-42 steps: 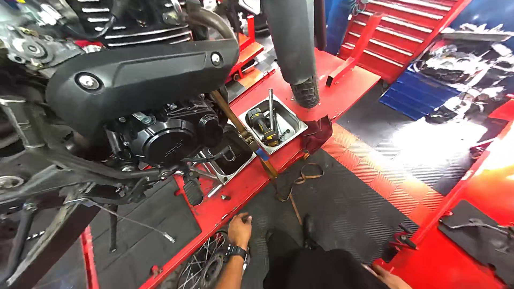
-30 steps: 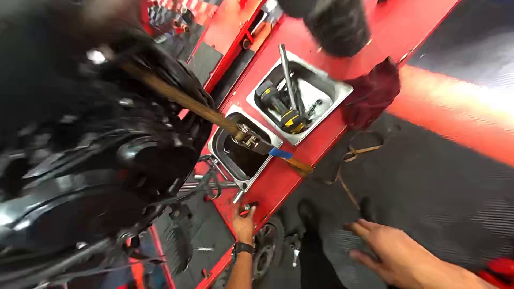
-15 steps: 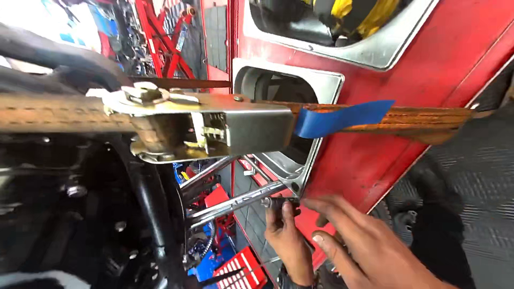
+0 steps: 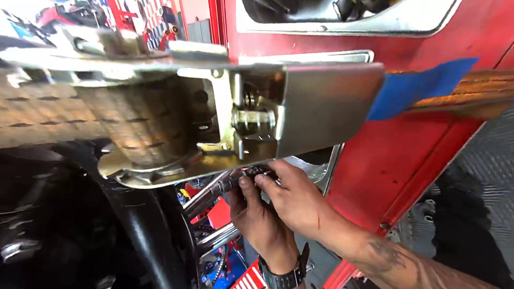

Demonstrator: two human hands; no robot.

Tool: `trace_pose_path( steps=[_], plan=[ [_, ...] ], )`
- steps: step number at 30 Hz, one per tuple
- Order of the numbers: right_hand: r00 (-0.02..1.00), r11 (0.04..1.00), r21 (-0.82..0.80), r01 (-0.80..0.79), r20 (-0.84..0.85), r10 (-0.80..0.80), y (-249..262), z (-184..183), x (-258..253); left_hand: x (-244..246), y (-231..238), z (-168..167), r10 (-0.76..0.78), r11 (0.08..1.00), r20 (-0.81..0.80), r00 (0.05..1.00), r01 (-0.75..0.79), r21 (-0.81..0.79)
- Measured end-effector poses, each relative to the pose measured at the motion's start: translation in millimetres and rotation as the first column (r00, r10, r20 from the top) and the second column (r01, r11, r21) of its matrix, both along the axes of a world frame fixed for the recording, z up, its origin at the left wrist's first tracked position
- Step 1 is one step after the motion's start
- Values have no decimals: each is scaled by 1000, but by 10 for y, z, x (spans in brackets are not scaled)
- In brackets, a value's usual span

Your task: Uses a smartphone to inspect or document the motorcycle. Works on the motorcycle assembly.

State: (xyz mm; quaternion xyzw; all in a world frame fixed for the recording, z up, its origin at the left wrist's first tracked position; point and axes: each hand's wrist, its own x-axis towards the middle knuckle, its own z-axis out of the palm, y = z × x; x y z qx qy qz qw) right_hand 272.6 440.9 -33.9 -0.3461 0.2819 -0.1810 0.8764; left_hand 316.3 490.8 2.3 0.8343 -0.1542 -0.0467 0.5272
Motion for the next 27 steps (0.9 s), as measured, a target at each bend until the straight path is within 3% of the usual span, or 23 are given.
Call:
trace_pose_path(
  steps=[6,9,11,13,16,19,20,21,22,24,26,27],
  plan=[
    [955,955,292,50,267,-131,73,34,538,377,-92,110,93,991,14,996,-91,-100],
    [877,924,376,67,419,-234,257,73,931,428,-116,194,39,984,-25,999,-42,-176],
    [780,914,398,73,548,-301,538,-42,1339,385,-187,235,65,987,13,998,-63,-151],
    [754,903,428,17,588,-293,633,-68,1465,359,-212,260,86,994,90,992,-80,-70],
    [772,883,467,-41,576,-269,485,-27,1282,389,-140,283,40,983,-17,999,-42,-181],
    [926,831,540,-133,366,-89,93,271,819,354,-156,312,58,983,-1,998,-57,-172],
    [806,893,451,-3,529,-265,367,44,999,345,-180,316,72,986,24,997,-67,-151],
    [692,914,400,67,641,-331,522,-104,1160,353,-206,310,78,992,84,993,-68,-110],
    [669,921,388,24,678,-303,513,-124,1167,392,-144,287,44,995,134,990,-32,-92],
    [798,876,463,-133,575,-183,207,157,871,623,260,171,-125,984,194,973,148,-105],
    [879,810,586,29,371,-301,210,543,717,753,618,114,-176,973,159,971,196,-121],
    [847,783,614,99,360,-390,293,594,773,754,744,144,-181,973,74,981,189,-131]
  ],
)
